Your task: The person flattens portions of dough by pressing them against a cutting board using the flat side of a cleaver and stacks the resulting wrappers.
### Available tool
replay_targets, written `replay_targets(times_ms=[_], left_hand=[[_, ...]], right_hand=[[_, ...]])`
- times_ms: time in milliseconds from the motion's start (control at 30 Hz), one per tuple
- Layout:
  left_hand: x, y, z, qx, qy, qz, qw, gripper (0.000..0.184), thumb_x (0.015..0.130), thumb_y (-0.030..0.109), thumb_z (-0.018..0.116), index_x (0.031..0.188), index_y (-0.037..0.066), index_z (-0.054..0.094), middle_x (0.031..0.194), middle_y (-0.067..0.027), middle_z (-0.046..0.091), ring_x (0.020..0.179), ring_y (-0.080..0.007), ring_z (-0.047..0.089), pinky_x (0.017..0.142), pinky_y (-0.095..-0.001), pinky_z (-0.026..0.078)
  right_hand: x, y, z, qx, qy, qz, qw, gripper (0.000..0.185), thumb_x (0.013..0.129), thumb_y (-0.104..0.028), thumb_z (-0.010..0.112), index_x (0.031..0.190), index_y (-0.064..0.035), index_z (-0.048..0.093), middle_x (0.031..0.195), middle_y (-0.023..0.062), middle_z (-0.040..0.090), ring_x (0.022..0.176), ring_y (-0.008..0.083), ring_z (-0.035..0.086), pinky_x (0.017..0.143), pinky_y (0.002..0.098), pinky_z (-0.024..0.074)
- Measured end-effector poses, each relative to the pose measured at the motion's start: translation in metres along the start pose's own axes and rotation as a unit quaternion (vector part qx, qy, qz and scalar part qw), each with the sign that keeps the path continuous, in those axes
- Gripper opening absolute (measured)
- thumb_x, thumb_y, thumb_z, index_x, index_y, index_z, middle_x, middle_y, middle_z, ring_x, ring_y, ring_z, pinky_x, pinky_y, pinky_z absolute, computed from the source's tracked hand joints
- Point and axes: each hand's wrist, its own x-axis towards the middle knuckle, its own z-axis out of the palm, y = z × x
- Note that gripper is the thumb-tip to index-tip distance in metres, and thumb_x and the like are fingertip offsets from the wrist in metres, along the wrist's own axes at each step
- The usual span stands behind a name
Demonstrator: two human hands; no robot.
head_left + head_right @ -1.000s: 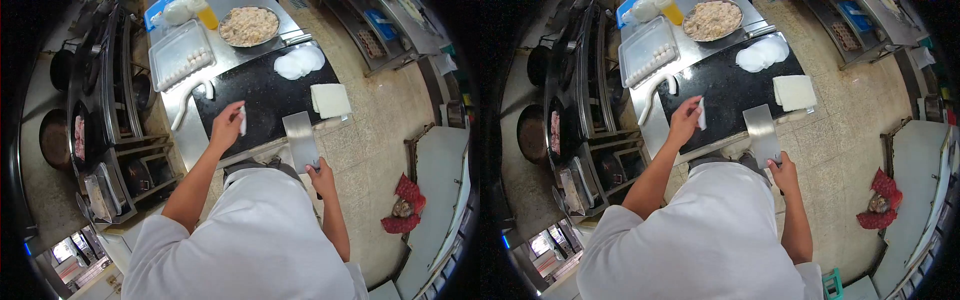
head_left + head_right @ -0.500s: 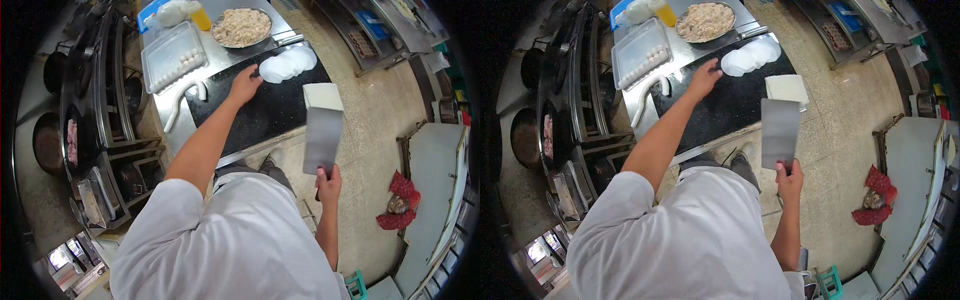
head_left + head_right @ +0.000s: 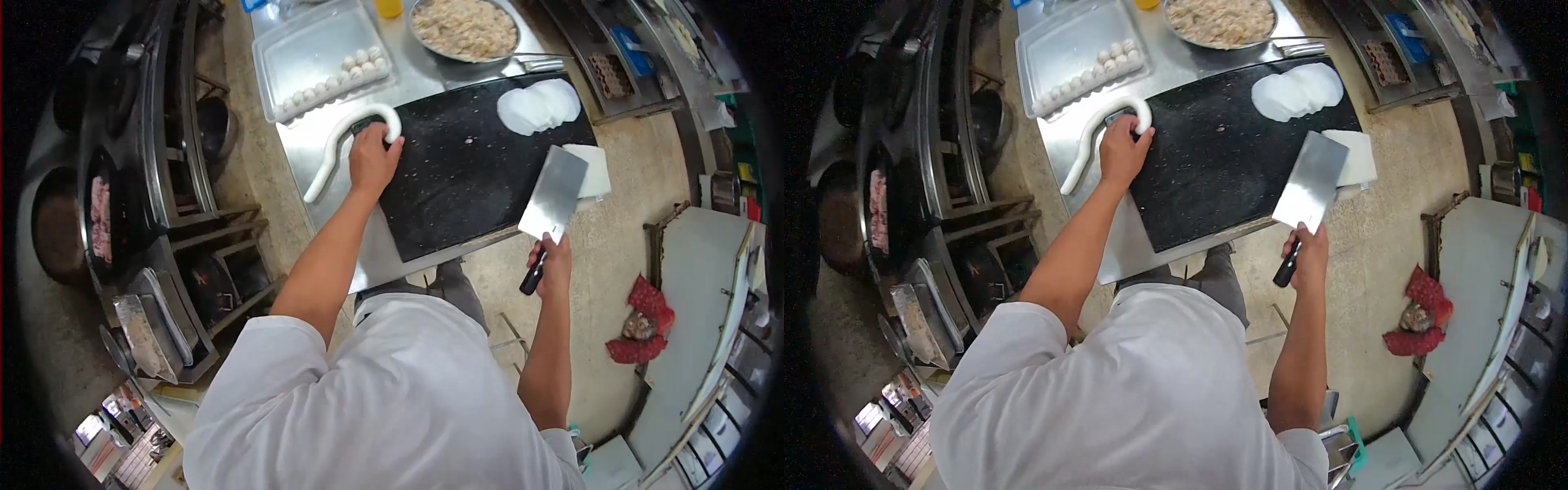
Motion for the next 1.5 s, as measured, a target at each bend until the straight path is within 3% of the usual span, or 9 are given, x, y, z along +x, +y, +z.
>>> replay_targets(times_ms=[167, 233, 367, 733, 800, 900, 1133, 1400, 1500], left_hand=[[-0.017, -0.029, -0.034, -0.111, -0.052, -0.005, 0.992, 0.024, 0.083, 0.017, 0.079, 0.100, 0.005, 0.066, 0.094, -0.0148, 0.068, 0.088, -0.0362, 0.065, 0.078, -0.0467, 0.052], [-0.021, -0.039, -0.055, -0.104, -0.082, 0.068, 0.989, 0.022, 0.083, 0.014, 0.078, 0.101, 0.005, 0.068, 0.095, -0.0152, 0.069, 0.089, -0.0367, 0.066, 0.078, -0.0468, 0.053], [-0.034, -0.053, -0.069, -0.101, -0.142, 0.127, 0.976, 0.021, 0.081, 0.007, 0.075, 0.100, 0.002, 0.068, 0.093, -0.0168, 0.067, 0.089, -0.0389, 0.067, 0.078, -0.0457, 0.055], [-0.027, -0.023, -0.095, -0.031, -0.252, 0.090, 0.963, 0.021, 0.094, 0.024, 0.065, 0.093, 0.003, 0.064, 0.086, -0.0192, 0.061, 0.080, -0.0387, 0.060, 0.071, -0.0463, 0.050], [-0.042, 0.010, -0.092, 0.122, -0.454, 0.157, 0.869, 0.025, 0.095, 0.031, 0.065, 0.097, 0.007, 0.067, 0.099, -0.0168, 0.064, 0.099, -0.0365, 0.062, 0.088, -0.0481, 0.051], [-0.086, 0.028, -0.051, 0.122, -0.362, 0.381, 0.842, 0.039, 0.099, 0.044, 0.057, 0.120, 0.014, 0.069, 0.132, -0.0163, 0.060, 0.133, -0.0375, 0.050, 0.113, -0.0597, 0.034], [-0.075, 0.091, 0.016, 0.103, -0.364, 0.399, 0.836, 0.063, 0.101, 0.062, 0.045, 0.156, 0.030, 0.043, 0.167, -0.0135, 0.024, 0.154, -0.0433, 0.016, 0.119, -0.0712, 0.010], [-0.057, 0.108, 0.037, 0.116, -0.401, 0.376, 0.827, 0.072, 0.099, 0.066, 0.044, 0.158, 0.026, 0.039, 0.168, -0.0141, 0.024, 0.156, -0.0425, 0.015, 0.124, -0.0621, 0.009], [-0.058, 0.111, 0.032, 0.054, -0.398, 0.329, 0.854, 0.078, 0.097, 0.068, 0.046, 0.160, 0.024, 0.035, 0.169, -0.0139, 0.023, 0.156, -0.0409, 0.016, 0.124, -0.0605, 0.009]], right_hand=[[-0.064, 0.000, 0.083, -0.287, -0.067, -0.116, 0.949, 0.008, 0.099, -0.010, 0.057, 0.104, -0.0049, 0.055, 0.071, 0.0069, 0.058, 0.058, 0.0201, 0.063, 0.052, 0.0350, 0.0491], [-0.077, -0.007, 0.121, -0.591, -0.083, -0.374, 0.710, 0.012, 0.101, -0.015, 0.053, 0.103, -0.0042, 0.053, 0.079, 0.0171, 0.065, 0.069, 0.0351, 0.070, 0.058, 0.0449, 0.0538], [-0.099, -0.012, 0.183, -0.650, -0.150, -0.357, 0.653, 0.017, 0.103, -0.019, 0.045, 0.104, -0.0035, 0.052, 0.092, 0.0250, 0.067, 0.082, 0.0462, 0.069, 0.069, 0.0538, 0.0550], [-0.117, 0.060, 0.072, -0.557, -0.150, -0.221, 0.786, 0.015, 0.100, -0.016, 0.056, 0.105, -0.0021, 0.053, 0.088, 0.0258, 0.068, 0.081, 0.0449, 0.067, 0.069, 0.0518, 0.0513], [-0.124, 0.075, 0.036, -0.487, -0.131, -0.169, 0.847, 0.017, 0.097, -0.016, 0.062, 0.104, -0.0018, 0.054, 0.083, 0.0227, 0.067, 0.076, 0.0406, 0.067, 0.067, 0.0477, 0.0509], [-0.142, 0.075, -0.015, -0.353, -0.086, -0.128, 0.923, 0.022, 0.095, -0.019, 0.069, 0.103, -0.0011, 0.058, 0.077, 0.0154, 0.065, 0.068, 0.0293, 0.065, 0.063, 0.0395, 0.0503], [-0.068, 0.000, -0.060, 0.015, 0.051, -0.316, 0.947, 0.028, 0.104, -0.026, 0.057, 0.113, 0.0001, 0.062, 0.087, 0.0061, 0.065, 0.068, 0.0108, 0.059, 0.063, 0.0270, 0.0489], [0.075, 0.001, -0.020, 0.089, 0.056, -0.005, 0.994, 0.029, 0.106, -0.033, 0.054, 0.094, -0.0063, 0.053, 0.078, 0.0078, 0.062, 0.055, 0.0152, 0.058, 0.055, 0.0301, 0.0483], [0.015, 0.033, -0.011, -0.168, 0.012, -0.014, 0.986, 0.034, 0.103, -0.035, 0.059, 0.098, -0.0017, 0.057, 0.076, 0.0106, 0.061, 0.061, 0.0207, 0.060, 0.059, 0.0373, 0.0498]])
